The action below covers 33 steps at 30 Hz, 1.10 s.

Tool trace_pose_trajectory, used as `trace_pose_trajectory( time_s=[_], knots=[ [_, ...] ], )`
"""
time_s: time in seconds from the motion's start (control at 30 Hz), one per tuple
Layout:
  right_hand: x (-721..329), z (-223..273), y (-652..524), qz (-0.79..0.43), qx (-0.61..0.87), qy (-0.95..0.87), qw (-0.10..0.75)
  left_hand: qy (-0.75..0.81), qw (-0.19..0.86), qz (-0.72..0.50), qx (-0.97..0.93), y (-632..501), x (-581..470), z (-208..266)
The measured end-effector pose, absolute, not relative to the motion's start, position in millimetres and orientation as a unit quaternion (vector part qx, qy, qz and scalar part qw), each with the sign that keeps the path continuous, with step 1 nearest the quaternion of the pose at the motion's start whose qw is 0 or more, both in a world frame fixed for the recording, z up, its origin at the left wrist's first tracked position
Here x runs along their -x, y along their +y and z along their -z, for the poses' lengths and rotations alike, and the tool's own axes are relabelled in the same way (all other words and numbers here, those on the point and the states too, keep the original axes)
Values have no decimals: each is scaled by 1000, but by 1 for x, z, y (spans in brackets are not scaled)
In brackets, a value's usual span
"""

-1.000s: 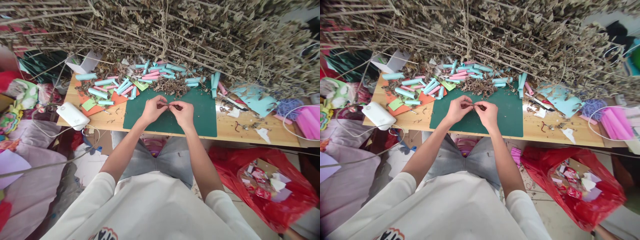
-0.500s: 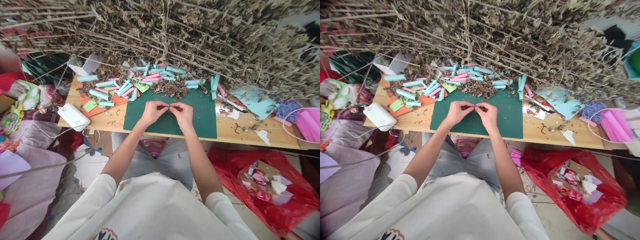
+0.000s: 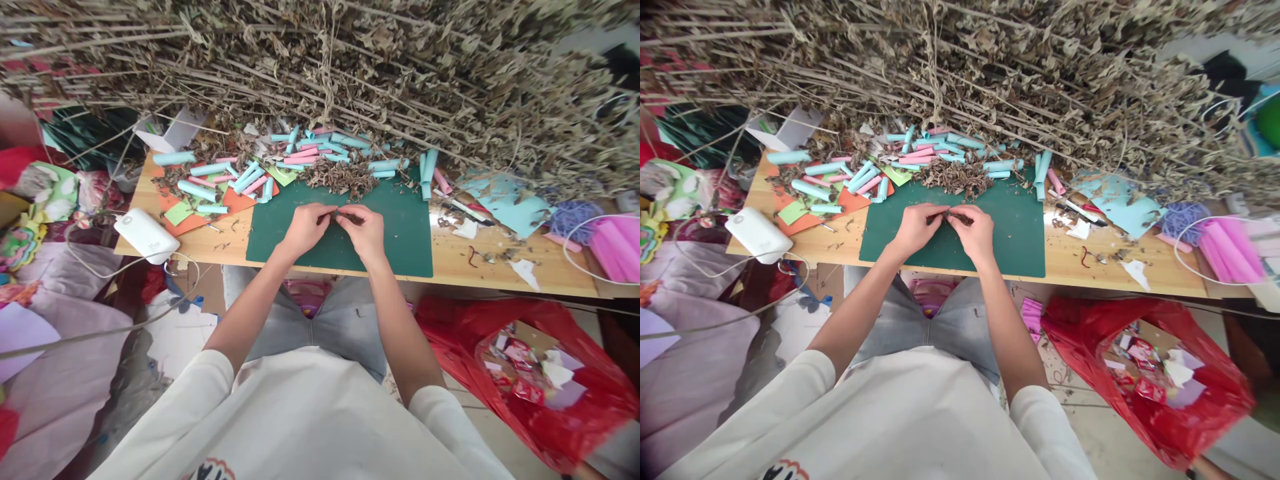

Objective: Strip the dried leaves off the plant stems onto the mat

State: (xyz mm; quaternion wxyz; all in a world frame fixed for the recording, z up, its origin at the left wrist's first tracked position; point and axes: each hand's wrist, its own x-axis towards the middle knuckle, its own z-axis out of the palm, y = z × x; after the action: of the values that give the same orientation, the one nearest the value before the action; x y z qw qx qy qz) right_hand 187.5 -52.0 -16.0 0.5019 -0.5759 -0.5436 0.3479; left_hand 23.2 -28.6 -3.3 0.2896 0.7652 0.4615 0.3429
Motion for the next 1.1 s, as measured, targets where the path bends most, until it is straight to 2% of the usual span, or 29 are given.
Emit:
trace_pose_trajectory(
  time_s=[0.17, 0.33, 0.6, 0.8, 1.0, 1.1],
  knots=[
    [-190, 14, -52, -348, 575, -571, 470, 446, 231, -364, -784, -34, -21, 1],
    [-186, 14, -51, -370, 573, -524, 510, 424, 288, -387, -766, -31, -23, 0],
    [-191, 5, -53, -301, 626, -540, 475, 455, 292, -385, -748, -19, -16, -5],
    [-190, 6, -51, -344, 573, -556, 495, 443, 335, -363, -748, -15, -15, -2],
    [-186, 5, -52, -259, 620, -569, 474, 460, 305, -351, -757, -19, -24, -1],
    [-191, 6, -52, -270, 634, -544, 479, 474, 291, -349, -754, -18, -21, 0]
  ],
)
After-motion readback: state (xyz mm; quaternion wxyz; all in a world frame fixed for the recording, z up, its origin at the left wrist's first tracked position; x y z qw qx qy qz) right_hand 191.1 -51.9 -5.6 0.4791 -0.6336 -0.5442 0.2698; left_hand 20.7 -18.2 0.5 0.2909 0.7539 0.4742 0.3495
